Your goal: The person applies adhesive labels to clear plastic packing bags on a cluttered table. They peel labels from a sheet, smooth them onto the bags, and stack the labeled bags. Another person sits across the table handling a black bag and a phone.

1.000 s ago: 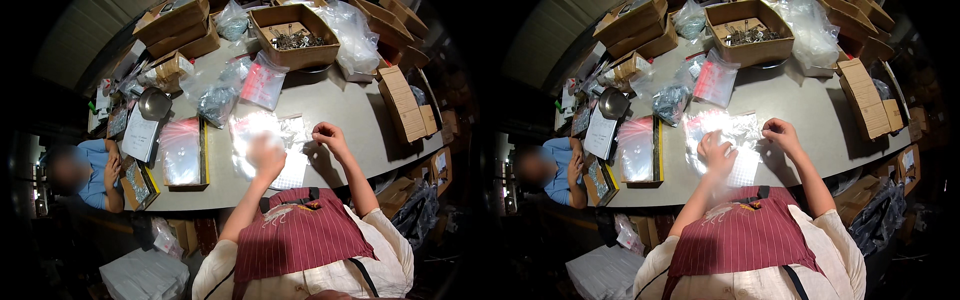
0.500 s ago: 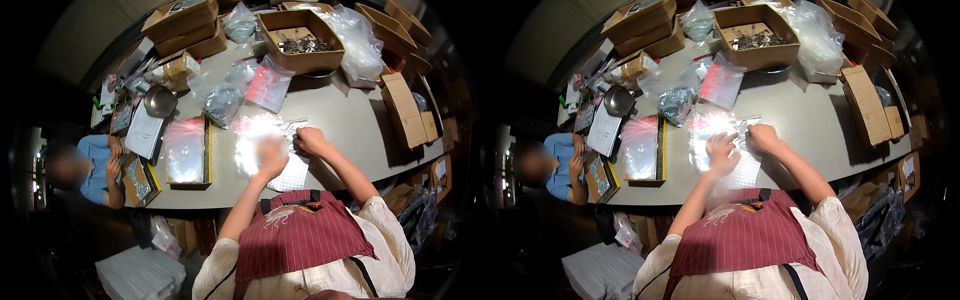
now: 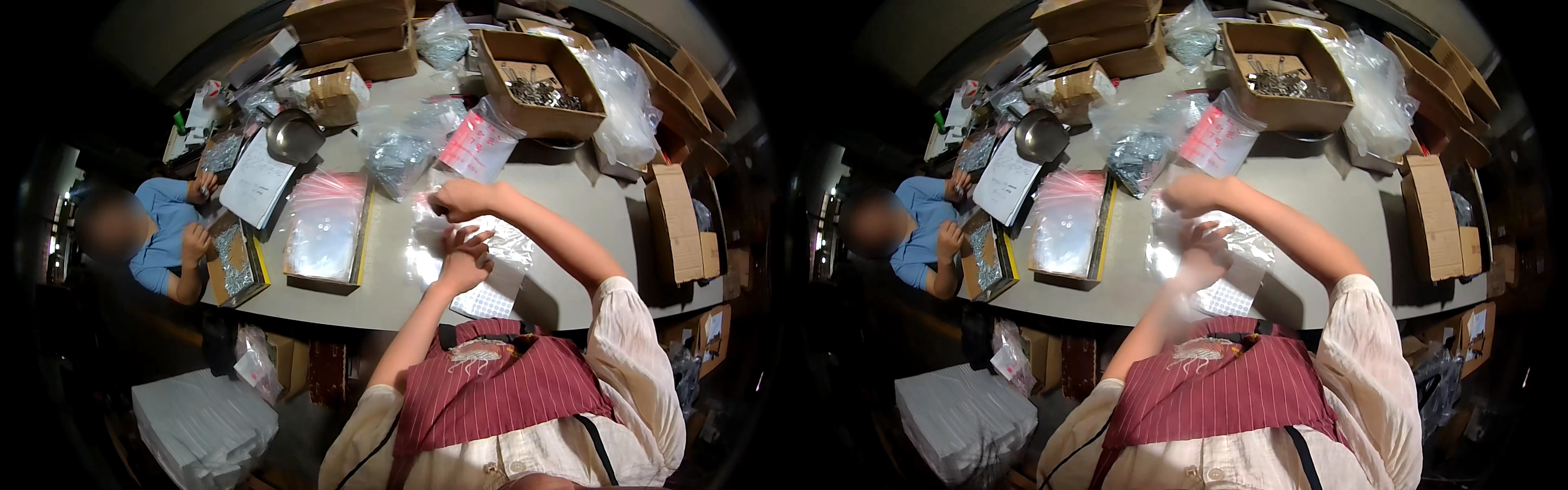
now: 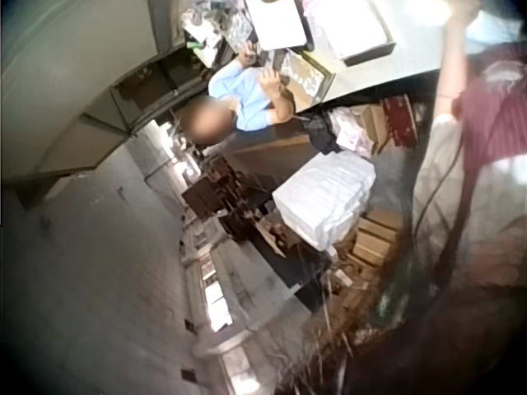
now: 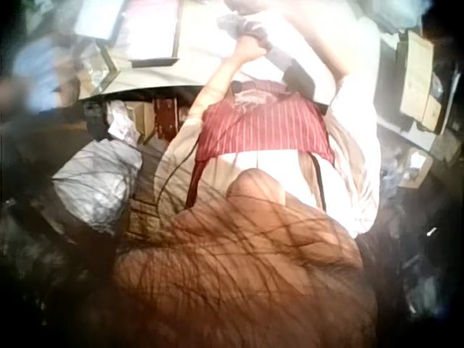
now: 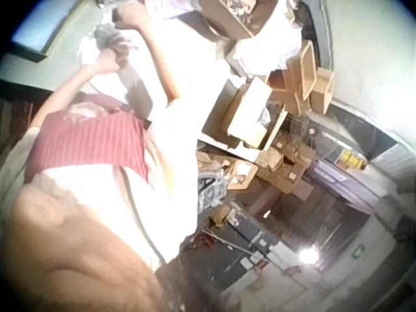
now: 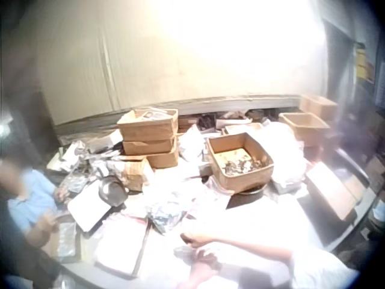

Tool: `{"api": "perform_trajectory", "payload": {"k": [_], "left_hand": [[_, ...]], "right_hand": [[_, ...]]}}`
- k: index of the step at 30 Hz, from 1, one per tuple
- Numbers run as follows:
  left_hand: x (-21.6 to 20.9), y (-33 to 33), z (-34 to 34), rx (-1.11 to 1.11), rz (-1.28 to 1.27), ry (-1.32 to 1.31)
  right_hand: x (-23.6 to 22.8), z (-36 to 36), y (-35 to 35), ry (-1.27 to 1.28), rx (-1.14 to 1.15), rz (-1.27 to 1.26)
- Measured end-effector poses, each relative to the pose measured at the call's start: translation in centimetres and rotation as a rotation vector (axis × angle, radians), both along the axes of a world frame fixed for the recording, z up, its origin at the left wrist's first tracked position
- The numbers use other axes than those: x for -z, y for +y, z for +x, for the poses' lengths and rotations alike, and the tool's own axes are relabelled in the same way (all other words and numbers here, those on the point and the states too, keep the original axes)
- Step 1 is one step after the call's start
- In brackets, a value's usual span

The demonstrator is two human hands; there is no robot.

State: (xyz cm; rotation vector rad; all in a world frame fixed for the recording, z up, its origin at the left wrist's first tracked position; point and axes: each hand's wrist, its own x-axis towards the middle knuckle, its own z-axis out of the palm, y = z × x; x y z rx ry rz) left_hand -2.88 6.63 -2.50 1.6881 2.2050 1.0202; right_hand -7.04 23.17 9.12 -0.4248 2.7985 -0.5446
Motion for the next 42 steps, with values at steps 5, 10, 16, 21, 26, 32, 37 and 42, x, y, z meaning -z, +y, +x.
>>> {"api": "perform_trajectory", "payload": {"k": [5, 10, 16, 21, 26, 32, 37, 42], "left_hand": [[0.9, 0.0, -0.1, -0.019, 0.12, -0.027], [1.0, -0.2, -0.1, -0.028, 0.057, -0.043], [0.2, -0.4, -0.6, 0.02, 0.003, -0.011], [-0.3, 0.2, -0.3, 0.031, 0.09, -0.03], [0.3, -0.4, -0.4, 0.023, 0.086, -0.031], [0.1, -0.3, -0.5, 0.079, 0.024, 0.028], [-0.1, -0.5, -0.5, 0.074, 0.053, -0.048], [-0.1, -0.3, -0.5, 0.076, 0.09, -0.042]], "right_hand": [[5.8, 1.1, 2.6, 0.002, 0.083, 0.229], [7.9, 2.8, 2.1, 0.301, 0.083, 0.318], [7.9, 2.4, 5.8, 0.337, 0.542, 0.372], [8.3, 3.6, 8.8, 0.26, 0.675, 0.362], [6.0, 4.8, 7.2, 0.117, 0.696, 0.293], [7.0, 6.7, 7.7, 0.061, 0.844, -0.019], [7.1, 7.4, 8.0, 0.083, 0.983, -0.003], [6.8, 8.2, 8.3, 0.22, 0.965, -0.078]]}}
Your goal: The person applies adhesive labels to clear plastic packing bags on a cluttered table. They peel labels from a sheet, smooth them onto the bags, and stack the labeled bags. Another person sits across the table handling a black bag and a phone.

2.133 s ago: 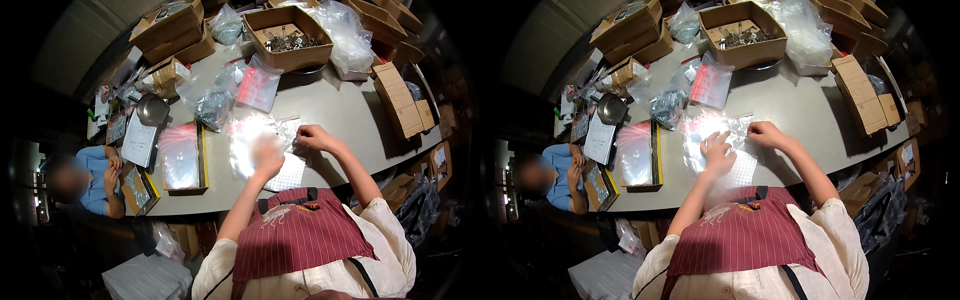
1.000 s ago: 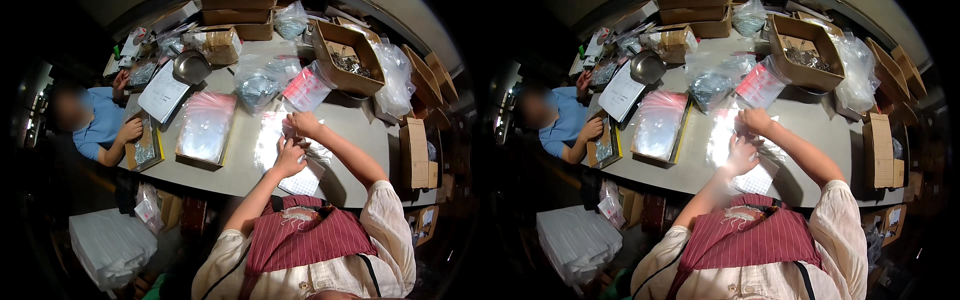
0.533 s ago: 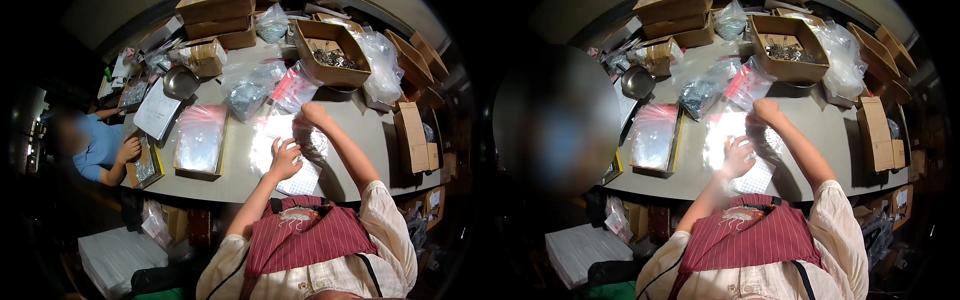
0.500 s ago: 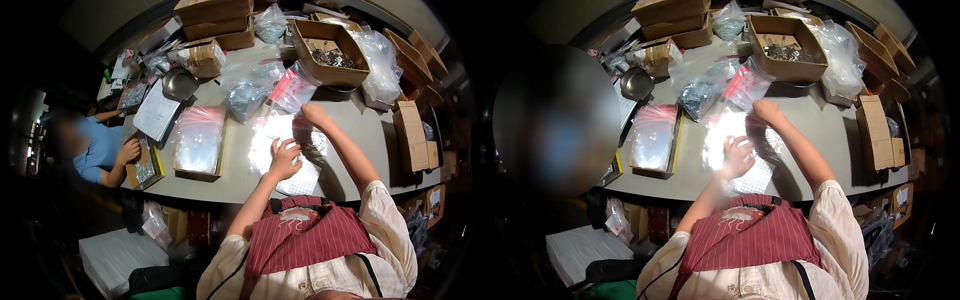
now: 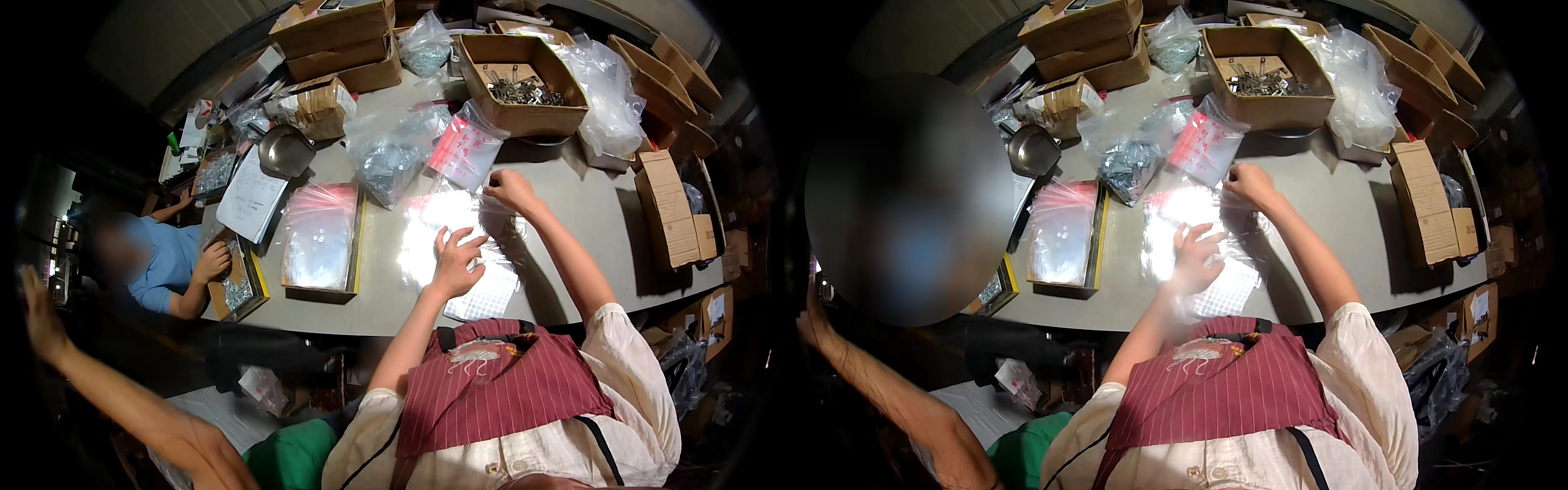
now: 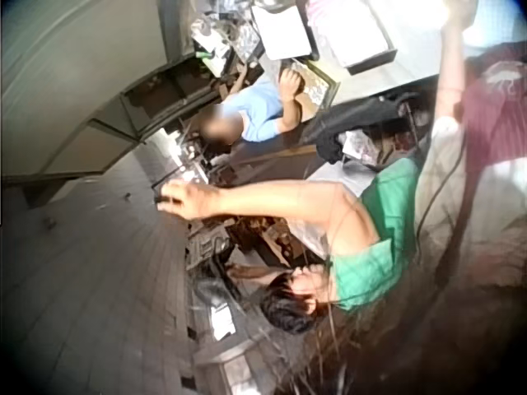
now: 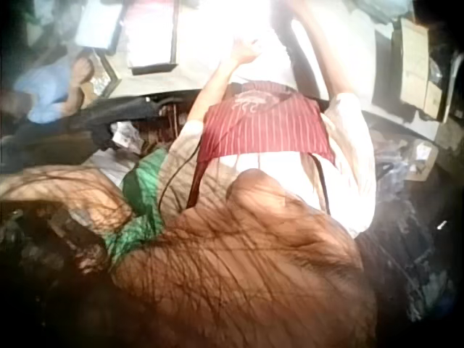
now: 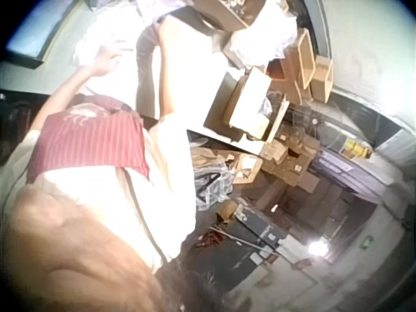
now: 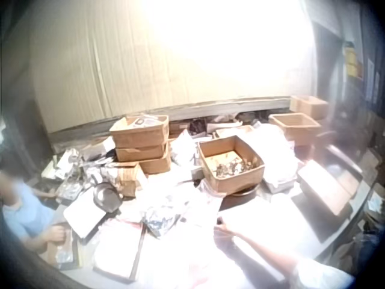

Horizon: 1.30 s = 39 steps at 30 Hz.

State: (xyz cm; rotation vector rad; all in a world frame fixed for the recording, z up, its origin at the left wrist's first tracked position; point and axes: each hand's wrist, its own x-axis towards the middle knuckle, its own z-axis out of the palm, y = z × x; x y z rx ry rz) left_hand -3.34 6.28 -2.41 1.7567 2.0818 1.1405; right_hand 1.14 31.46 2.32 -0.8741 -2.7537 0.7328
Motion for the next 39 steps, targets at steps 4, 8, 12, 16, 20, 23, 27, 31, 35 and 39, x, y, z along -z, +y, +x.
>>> {"api": "perform_trajectory", "payload": {"k": [4, 8, 12, 16, 20, 23, 27, 31, 35, 39], "left_hand": [[-1.1, -1.0, 0.2, -0.086, 0.082, 0.003], [-2.3, -1.2, 1.7, -0.032, 0.053, -0.058], [0.0, -0.8, 3.9, 0.068, -0.01, -0.057], [0.8, -0.3, 6.0, 0.174, -0.014, -0.046], [0.6, -0.6, 6.9, 0.217, -0.055, -0.049], [0.0, -0.2, 7.4, 0.232, -0.013, -0.089], [1.3, -0.5, 7.8, 0.206, -0.069, -0.195], [-0.1, -0.8, 7.8, 0.186, -0.13, -0.028], [0.4, -0.7, 7.8, 0.217, 0.006, -0.013], [-0.1, -0.8, 7.9, 0.219, -0.012, 0.015]], "right_hand": [[-0.9, 4.0, -0.5, -0.17, 0.039, -0.071], [0.8, 11.4, -1.5, -0.2, 0.059, -0.149], [1.3, 16.5, -2.9, -0.358, 0.022, -0.171], [-1.5, 17.9, -3.1, -0.294, 0.138, -0.068], [-6.0, 13.2, -5.1, 0.122, -0.029, -0.382], [-2.3, 9.1, -6.3, 0.267, -0.268, -0.6], [-0.3, 5.3, -8.8, 0.182, -0.449, -0.479], [0.8, 6.4, -7.3, 0.37, -0.15, -0.937], [2.0, 11.5, -5.5, 0.593, 0.146, -1.162], [2.8, 16.4, -4.8, 0.716, 0.273, -1.266]]}}
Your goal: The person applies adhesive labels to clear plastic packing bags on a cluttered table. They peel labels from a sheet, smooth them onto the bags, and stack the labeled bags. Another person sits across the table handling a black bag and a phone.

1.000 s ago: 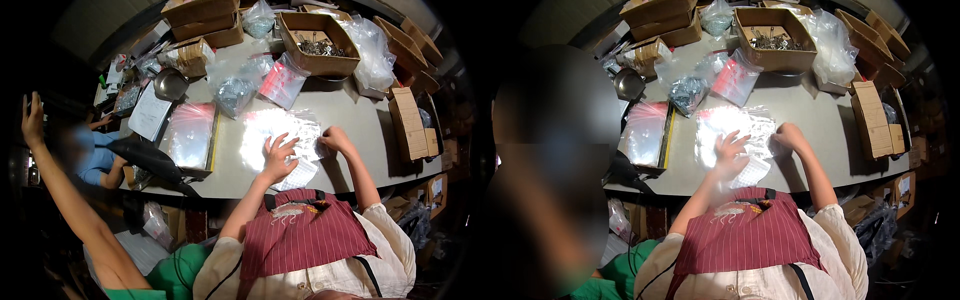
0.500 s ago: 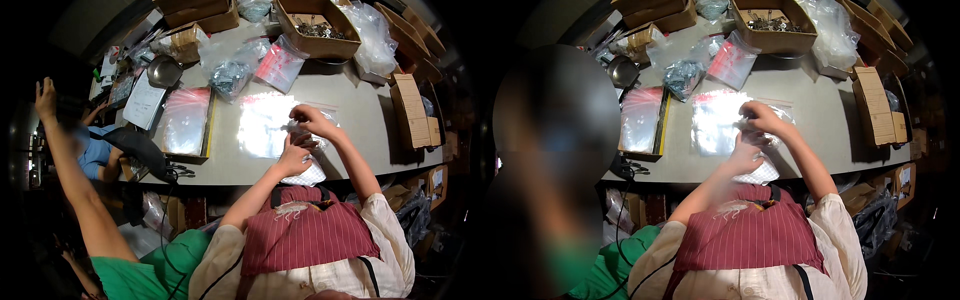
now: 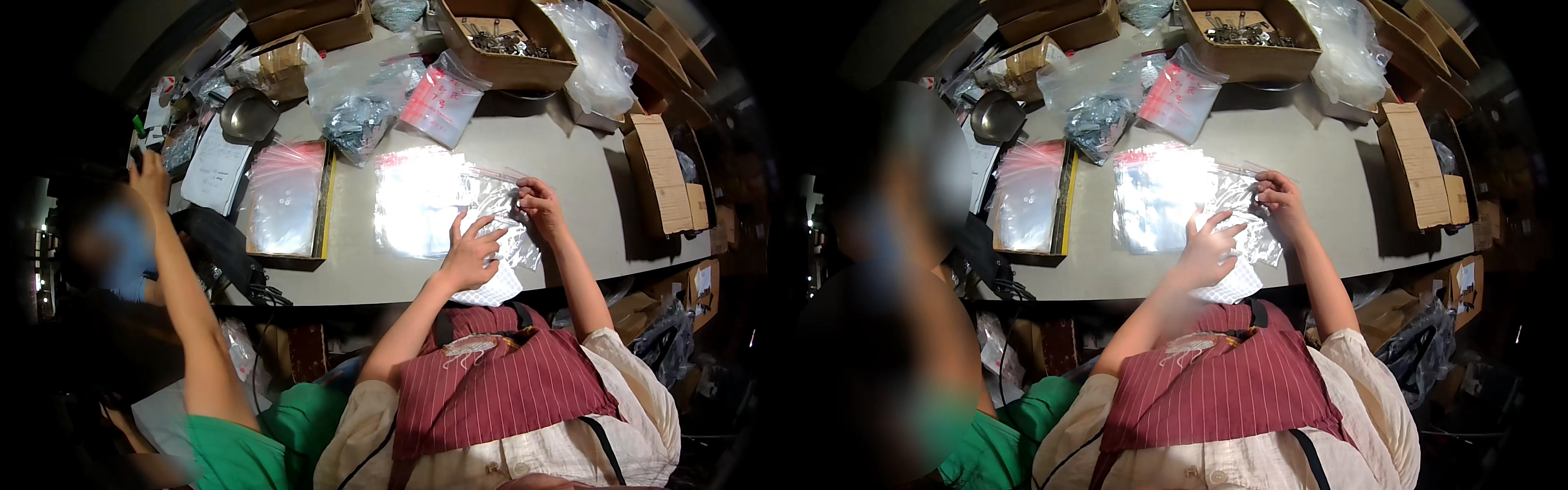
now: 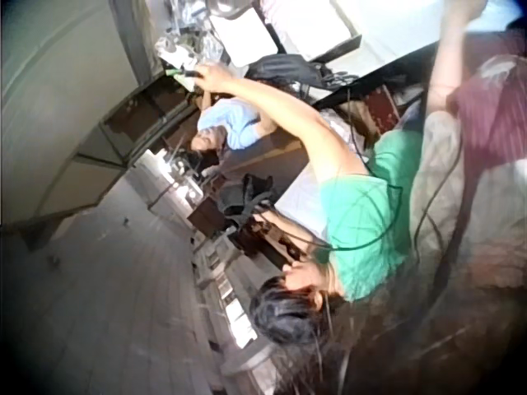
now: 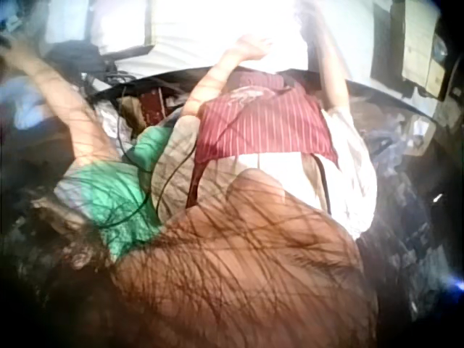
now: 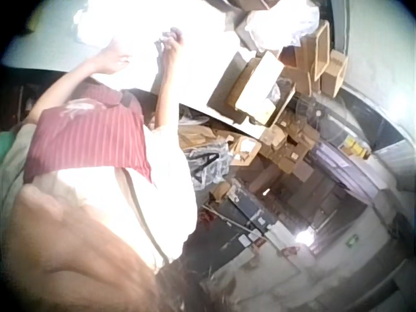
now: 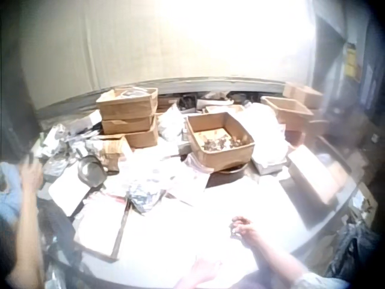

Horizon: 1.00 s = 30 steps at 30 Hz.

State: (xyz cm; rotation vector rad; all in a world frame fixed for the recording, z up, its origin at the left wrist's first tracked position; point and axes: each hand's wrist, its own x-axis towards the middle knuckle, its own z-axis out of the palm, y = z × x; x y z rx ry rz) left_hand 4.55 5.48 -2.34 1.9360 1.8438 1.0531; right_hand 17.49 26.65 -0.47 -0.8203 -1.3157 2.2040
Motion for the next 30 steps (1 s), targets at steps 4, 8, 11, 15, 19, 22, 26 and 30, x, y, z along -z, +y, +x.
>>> {"api": "perform_trajectory", "payload": {"k": [4, 8, 11, 15, 19, 22, 26, 30], "left_hand": [[0.3, -0.1, 0.1, 0.014, 0.035, 0.012], [0.5, 0.0, 0.3, 0.054, 0.079, -0.044], [0.4, -0.2, 0.5, 0.016, 0.033, -0.013], [0.2, -0.4, 0.6, 0.026, -0.182, -0.204], [1.7, 0.0, 0.4, 0.062, -0.24, -0.17], [1.1, -0.1, 0.5, 0.01, -0.071, -0.091], [0.8, 0.0, 0.2, 0.042, 0.013, -0.033], [1.1, 0.3, 0.2, 0.059, 0.045, -0.065]], "right_hand": [[0.3, 1.3, -0.4, -0.03, 0.007, 0.03], [-0.2, -1.4, -1.6, -0.029, -0.145, 0.263], [-0.9, -5.5, -4.3, -0.051, -0.327, 0.528], [-1.7, -9.8, -7.0, -0.178, -0.484, 1.17], [1.0, -11.6, -7.0, -0.263, -0.436, 1.773], [1.1, -11.8, -5.4, -0.395, -0.342, 1.755], [-0.2, -11.9, -0.2, -0.555, -0.184, 1.495], [1.4, -12.5, 3.6, -0.577, -0.166, 1.42]]}}
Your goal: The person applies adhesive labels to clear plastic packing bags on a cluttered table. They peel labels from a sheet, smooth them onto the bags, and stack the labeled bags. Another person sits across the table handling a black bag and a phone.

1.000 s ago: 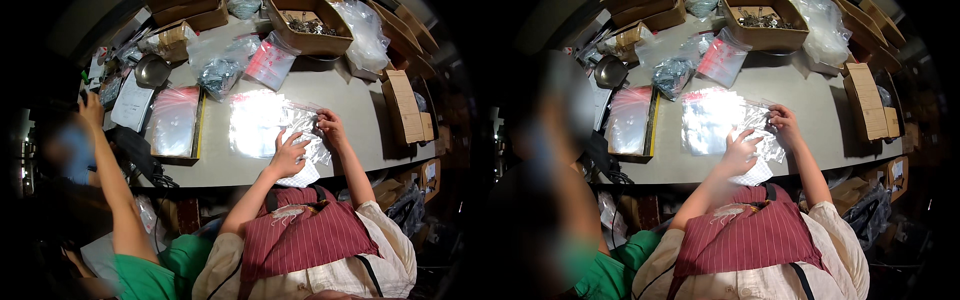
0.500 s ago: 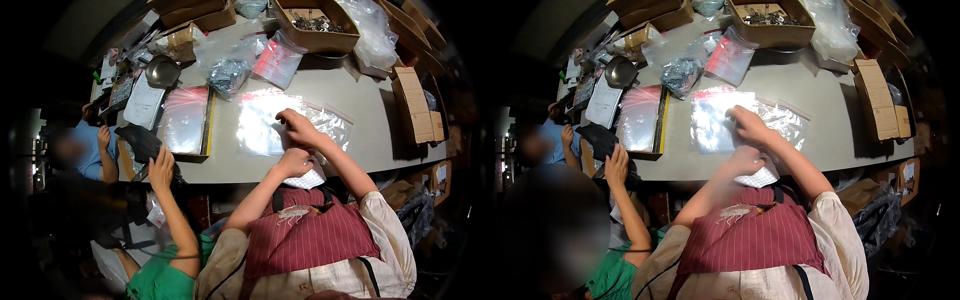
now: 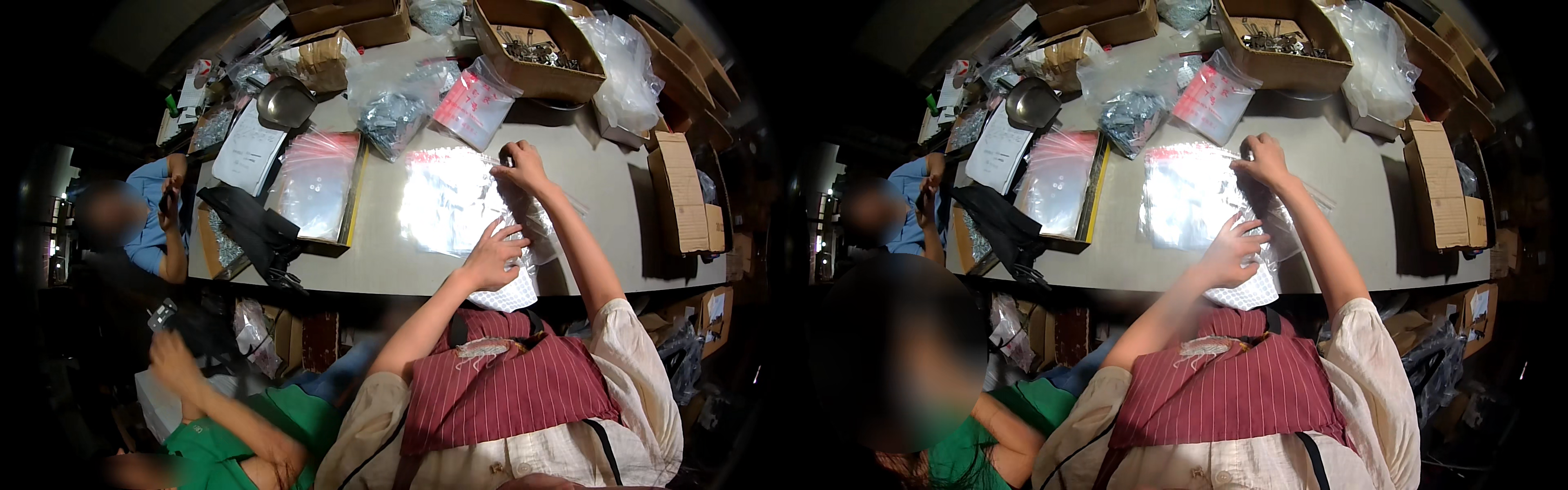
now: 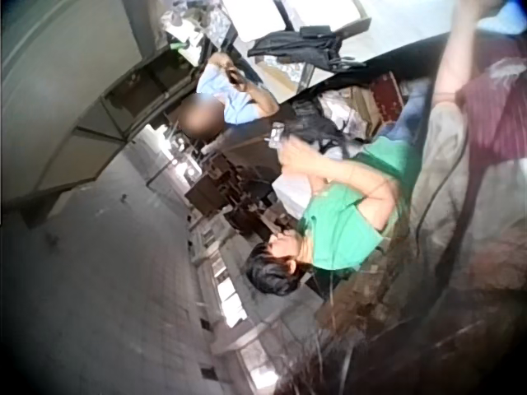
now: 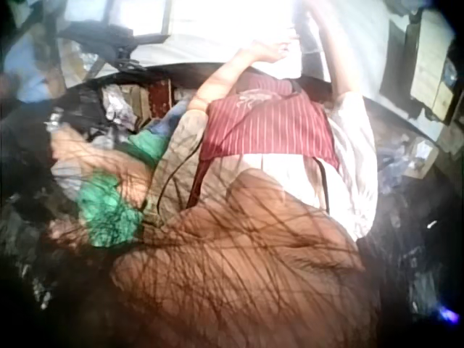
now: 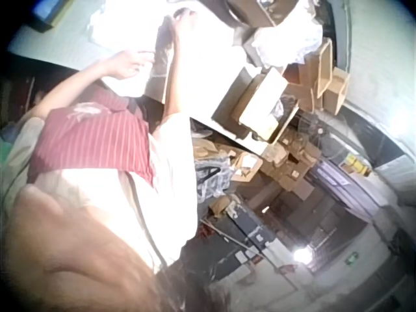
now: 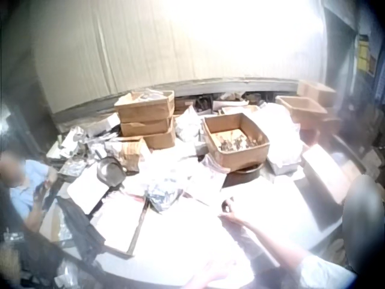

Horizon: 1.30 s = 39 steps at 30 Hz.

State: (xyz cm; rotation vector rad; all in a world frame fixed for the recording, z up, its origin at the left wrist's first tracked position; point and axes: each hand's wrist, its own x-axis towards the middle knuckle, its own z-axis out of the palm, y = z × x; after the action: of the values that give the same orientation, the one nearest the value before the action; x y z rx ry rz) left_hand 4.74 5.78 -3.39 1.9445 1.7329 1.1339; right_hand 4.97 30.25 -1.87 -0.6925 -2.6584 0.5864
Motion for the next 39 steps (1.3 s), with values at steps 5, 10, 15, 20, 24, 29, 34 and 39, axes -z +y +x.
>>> {"api": "perform_trajectory", "payload": {"k": [5, 10, 15, 20, 24, 29, 34, 39], "left_hand": [[0.2, 0.1, -0.2, -0.004, 0.008, -0.008], [0.1, -0.2, 0.0, -0.022, -0.007, 0.022], [-0.2, 0.0, 0.1, -0.008, -0.051, -0.024], [-0.8, 0.1, 0.3, -0.004, -0.077, 0.007], [-0.6, 0.1, 0.4, -0.015, -0.076, -0.025], [-0.6, 0.2, 0.4, 0.002, -0.07, -0.04], [-0.8, 0.1, 0.2, 0.012, -0.036, -0.017], [-1.3, 0.3, 0.4, -0.003, 0.033, 0.023]], "right_hand": [[0.0, -0.6, -0.3, 0.046, -0.145, -0.099], [-1.0, 1.3, -3.4, 0.518, -0.052, -0.59], [-1.6, 6.8, -2.7, 0.68, 0.185, -1.143], [-0.5, 14.9, 2.2, 0.708, 0.535, -1.421], [-1.9, 20.2, 3.7, 0.388, 0.266, -1.548], [-2.4, 21.8, 2.7, -0.066, 0.303, -0.862], [-2.5, 20.3, 1.3, 0.005, 0.265, -0.291], [-2.1, 18.6, 1.3, 0.072, 0.234, -0.275]]}}
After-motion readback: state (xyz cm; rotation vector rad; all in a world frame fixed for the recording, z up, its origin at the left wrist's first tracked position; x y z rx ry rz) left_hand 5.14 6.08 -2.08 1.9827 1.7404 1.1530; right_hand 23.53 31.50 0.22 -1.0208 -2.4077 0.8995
